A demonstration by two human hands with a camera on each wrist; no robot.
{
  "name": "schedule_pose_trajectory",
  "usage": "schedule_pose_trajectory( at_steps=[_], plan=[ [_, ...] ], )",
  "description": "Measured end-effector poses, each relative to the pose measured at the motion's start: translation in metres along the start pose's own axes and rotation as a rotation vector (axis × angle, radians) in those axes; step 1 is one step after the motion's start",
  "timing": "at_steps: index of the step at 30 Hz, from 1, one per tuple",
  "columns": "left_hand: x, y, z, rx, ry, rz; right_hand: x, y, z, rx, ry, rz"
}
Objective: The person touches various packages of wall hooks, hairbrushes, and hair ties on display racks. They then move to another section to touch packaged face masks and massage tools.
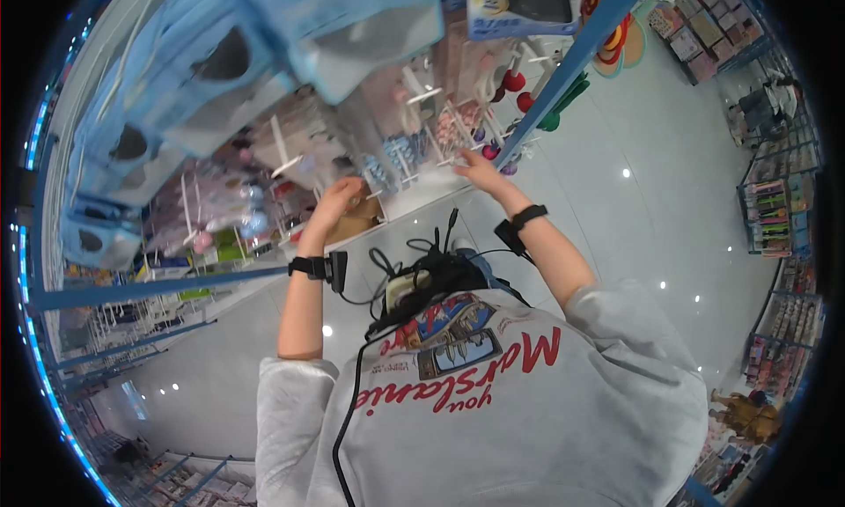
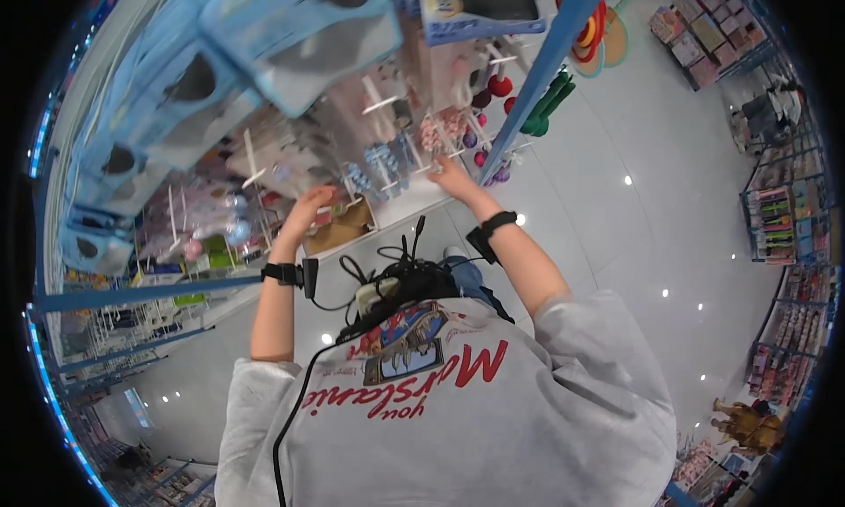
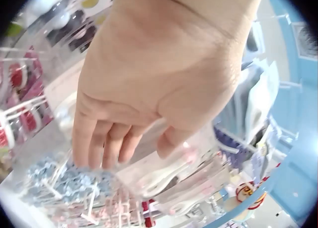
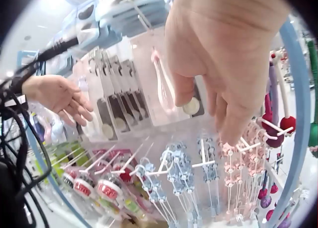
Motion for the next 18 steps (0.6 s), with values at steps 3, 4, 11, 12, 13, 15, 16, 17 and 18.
schedule_pose_trajectory(
  at_steps=[3, 4, 11, 12, 13, 15, 16, 17, 18],
  plan=[
    [0.048, -0.018, -0.046, 0.105, 0.041, 0.199, 0.055, -0.002, -0.015, -0.211, 0.067, -0.065],
    [0.064, -0.02, -0.069, 0.16, -0.017, 0.24, 0.079, -0.004, -0.012, -0.184, 0.065, -0.062],
    [0.052, -0.034, -0.097, 0.264, 0.08, 0.275, 0.179, -0.035, 0.011, -0.448, 0.14, -0.065],
    [0.045, -0.028, -0.107, 0.251, 0.084, 0.261, 0.185, -0.035, 0.005, -0.518, 0.15, -0.087],
    [0.026, -0.033, -0.09, 0.147, 0.174, 0.319, 0.19, -0.034, -0.002, -0.559, 0.183, -0.11],
    [-0.013, -0.037, -0.082, -0.031, 0.275, 0.378, 0.214, -0.044, -0.002, -0.588, 0.154, -0.108],
    [-0.031, -0.031, -0.095, -0.108, 0.288, 0.384, 0.221, -0.052, -0.002, -0.64, 0.125, -0.122],
    [-0.049, -0.026, -0.109, -0.137, 0.338, 0.417, 0.223, -0.057, -0.006, -0.619, 0.132, -0.125],
    [-0.066, -0.023, -0.118, -0.169, 0.386, 0.453, 0.222, -0.056, -0.011, -0.661, 0.111, -0.038]
  ],
)
Point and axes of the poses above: each hand's wrist, its own x-axis towards the middle knuckle, its own y-axis out of the back of the hand, z = x × y, the point moved 3 cm from there along x, towards the middle knuckle, and after that the axes turned 4 degrees about -y, right-handed, at the moved point
